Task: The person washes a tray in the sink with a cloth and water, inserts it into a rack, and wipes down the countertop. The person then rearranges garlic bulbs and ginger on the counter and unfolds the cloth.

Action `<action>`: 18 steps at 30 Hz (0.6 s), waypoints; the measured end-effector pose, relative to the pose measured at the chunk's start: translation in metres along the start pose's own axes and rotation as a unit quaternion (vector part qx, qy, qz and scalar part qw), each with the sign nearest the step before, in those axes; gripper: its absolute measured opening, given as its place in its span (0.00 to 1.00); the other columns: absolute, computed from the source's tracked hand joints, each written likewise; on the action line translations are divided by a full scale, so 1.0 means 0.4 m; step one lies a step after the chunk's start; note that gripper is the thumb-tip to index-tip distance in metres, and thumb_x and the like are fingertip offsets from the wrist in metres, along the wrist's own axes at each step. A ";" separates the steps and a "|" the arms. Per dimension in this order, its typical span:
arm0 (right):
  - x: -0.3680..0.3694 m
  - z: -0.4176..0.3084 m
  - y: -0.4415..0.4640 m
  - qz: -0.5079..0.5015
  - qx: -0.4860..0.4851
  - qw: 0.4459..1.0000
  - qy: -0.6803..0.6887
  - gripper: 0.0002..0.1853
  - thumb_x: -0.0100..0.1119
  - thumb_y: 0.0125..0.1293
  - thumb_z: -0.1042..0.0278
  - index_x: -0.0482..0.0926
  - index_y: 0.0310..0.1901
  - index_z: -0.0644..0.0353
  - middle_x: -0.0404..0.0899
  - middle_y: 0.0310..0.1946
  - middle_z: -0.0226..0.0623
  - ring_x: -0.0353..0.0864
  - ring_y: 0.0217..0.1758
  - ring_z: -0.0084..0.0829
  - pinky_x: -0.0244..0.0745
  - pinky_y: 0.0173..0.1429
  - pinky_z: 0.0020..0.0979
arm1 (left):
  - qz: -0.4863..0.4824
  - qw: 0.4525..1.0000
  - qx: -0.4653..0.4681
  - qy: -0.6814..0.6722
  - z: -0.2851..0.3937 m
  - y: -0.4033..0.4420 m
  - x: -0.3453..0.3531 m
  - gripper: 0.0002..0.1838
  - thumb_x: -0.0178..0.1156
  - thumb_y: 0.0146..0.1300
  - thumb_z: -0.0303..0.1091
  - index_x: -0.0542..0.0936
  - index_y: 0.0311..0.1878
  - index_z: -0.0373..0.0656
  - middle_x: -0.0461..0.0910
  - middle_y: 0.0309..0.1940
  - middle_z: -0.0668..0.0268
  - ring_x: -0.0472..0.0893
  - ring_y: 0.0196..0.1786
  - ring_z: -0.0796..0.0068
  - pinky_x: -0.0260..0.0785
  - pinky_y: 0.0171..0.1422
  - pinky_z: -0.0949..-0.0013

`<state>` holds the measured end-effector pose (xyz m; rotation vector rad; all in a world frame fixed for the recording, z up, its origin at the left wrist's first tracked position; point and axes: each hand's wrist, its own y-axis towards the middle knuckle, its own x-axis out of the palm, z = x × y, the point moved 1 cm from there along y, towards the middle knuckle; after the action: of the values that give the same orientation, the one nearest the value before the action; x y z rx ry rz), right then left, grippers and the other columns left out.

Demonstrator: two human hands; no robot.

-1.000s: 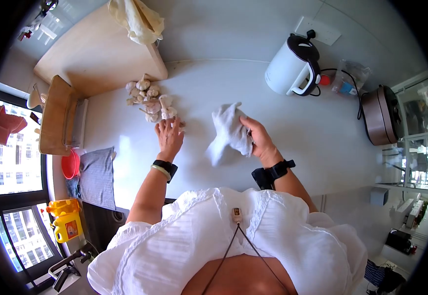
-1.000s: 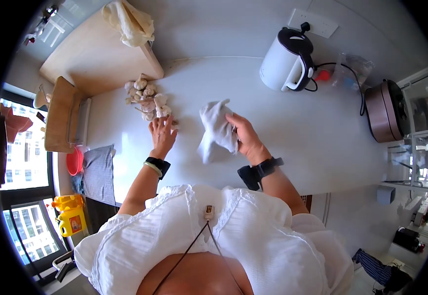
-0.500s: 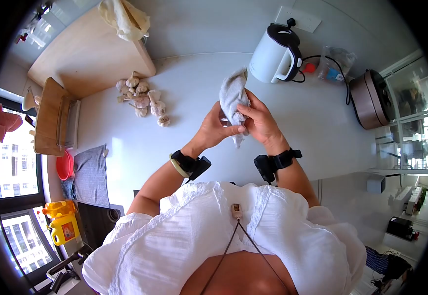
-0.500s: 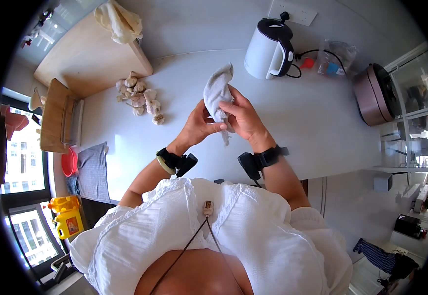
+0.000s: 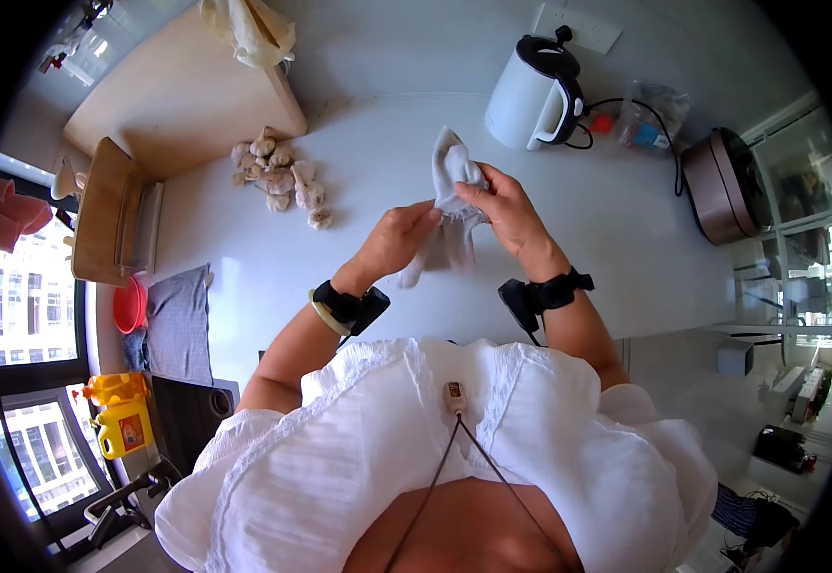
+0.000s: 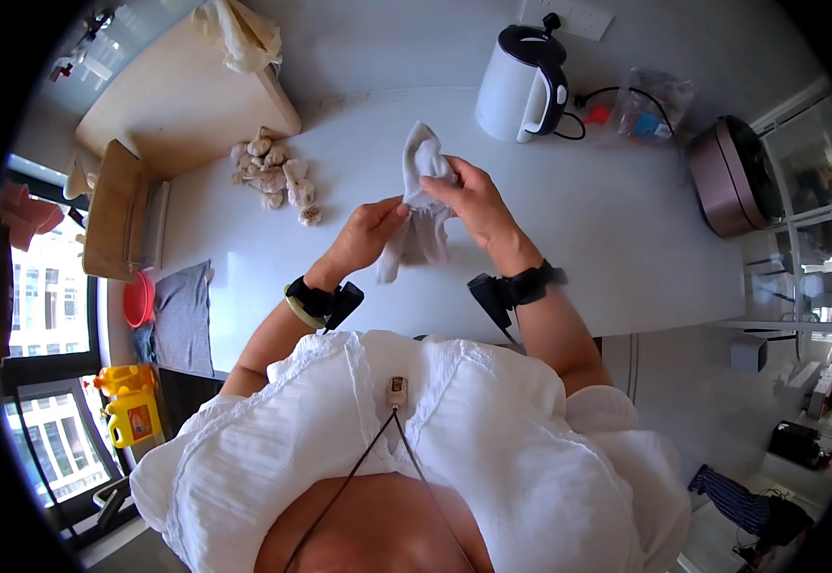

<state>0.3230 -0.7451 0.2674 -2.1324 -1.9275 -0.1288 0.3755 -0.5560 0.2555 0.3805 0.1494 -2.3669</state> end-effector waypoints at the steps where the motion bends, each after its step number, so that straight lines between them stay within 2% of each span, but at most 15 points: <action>1: 0.006 -0.011 0.001 -0.003 0.001 1.000 -0.006 0.25 0.66 0.59 0.66 0.73 0.56 0.66 0.77 0.45 0.34 0.77 0.48 0.26 0.74 0.53 0.28 | 0.008 1.000 -0.008 -0.025 -0.010 0.003 0.000 0.19 0.48 0.74 0.41 0.78 0.51 0.34 0.80 0.31 0.60 0.77 0.36 0.76 0.71 0.45 0.69; 6: 0.009 -0.045 -0.007 -0.042 0.014 0.997 -0.067 0.31 0.69 0.51 0.72 0.71 0.59 0.66 0.77 0.50 0.37 0.77 0.52 0.29 0.72 0.57 0.29 | -0.004 0.990 -0.035 -0.138 0.002 -0.002 -0.028 0.19 0.52 0.72 0.41 0.78 0.51 0.33 0.80 0.34 0.62 0.76 0.37 0.78 0.71 0.46 0.71; 9: -0.009 -0.035 0.007 -0.057 -0.013 0.995 -0.081 0.34 0.67 0.49 0.76 0.69 0.61 0.67 0.76 0.52 0.39 0.76 0.52 0.30 0.72 0.58 0.28 | -0.023 0.999 -0.019 -0.031 0.038 -0.006 -0.038 0.16 0.57 0.69 0.38 0.79 0.51 0.34 0.81 0.38 0.61 0.78 0.39 0.76 0.70 0.47 0.71; 12: -0.023 -0.058 0.015 -0.061 -0.040 0.988 -0.137 0.35 0.62 0.48 0.79 0.68 0.63 0.65 0.76 0.49 0.37 0.76 0.50 0.28 0.71 0.56 0.27 | 0.028 0.998 0.038 -0.036 -0.033 0.015 -0.044 0.14 0.56 0.70 0.33 0.78 0.52 0.34 0.78 0.40 0.66 0.74 0.39 0.79 0.70 0.46 0.73; 15: -0.046 -0.106 0.012 -0.046 -0.058 0.971 -0.229 0.37 0.57 0.47 0.81 0.68 0.65 0.61 0.76 0.44 0.35 0.75 0.45 0.26 0.71 0.53 0.26 | 0.201 0.948 0.153 0.194 -0.052 0.002 -0.086 0.12 0.56 0.69 0.34 0.79 0.49 0.37 0.80 0.39 0.57 0.79 0.41 0.65 0.70 0.45 0.67; 16: -0.061 -0.115 0.014 -0.040 -0.063 0.963 -0.261 0.37 0.55 0.47 0.82 0.68 0.65 0.59 0.76 0.42 0.35 0.74 0.44 0.25 0.70 0.51 0.25 | 0.214 0.954 0.115 0.177 -0.052 -0.005 -0.097 0.11 0.55 0.69 0.34 0.79 0.47 0.36 0.79 0.38 0.57 0.78 0.40 0.65 0.70 0.44 0.67; 18: -0.110 -0.111 0.025 0.044 -0.104 0.904 -0.413 0.33 0.56 0.49 0.82 0.71 0.62 0.58 0.76 0.39 0.37 0.76 0.41 0.34 0.72 0.48 0.32 | 0.235 0.961 0.043 0.141 -0.047 -0.022 -0.114 0.11 0.54 0.70 0.33 0.78 0.43 0.34 0.77 0.36 0.56 0.77 0.38 0.65 0.69 0.43 0.67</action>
<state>0.3329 -0.7994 0.2981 -2.6847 -2.2888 0.7402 0.4054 -0.5162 0.2519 0.7118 0.0777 -1.8451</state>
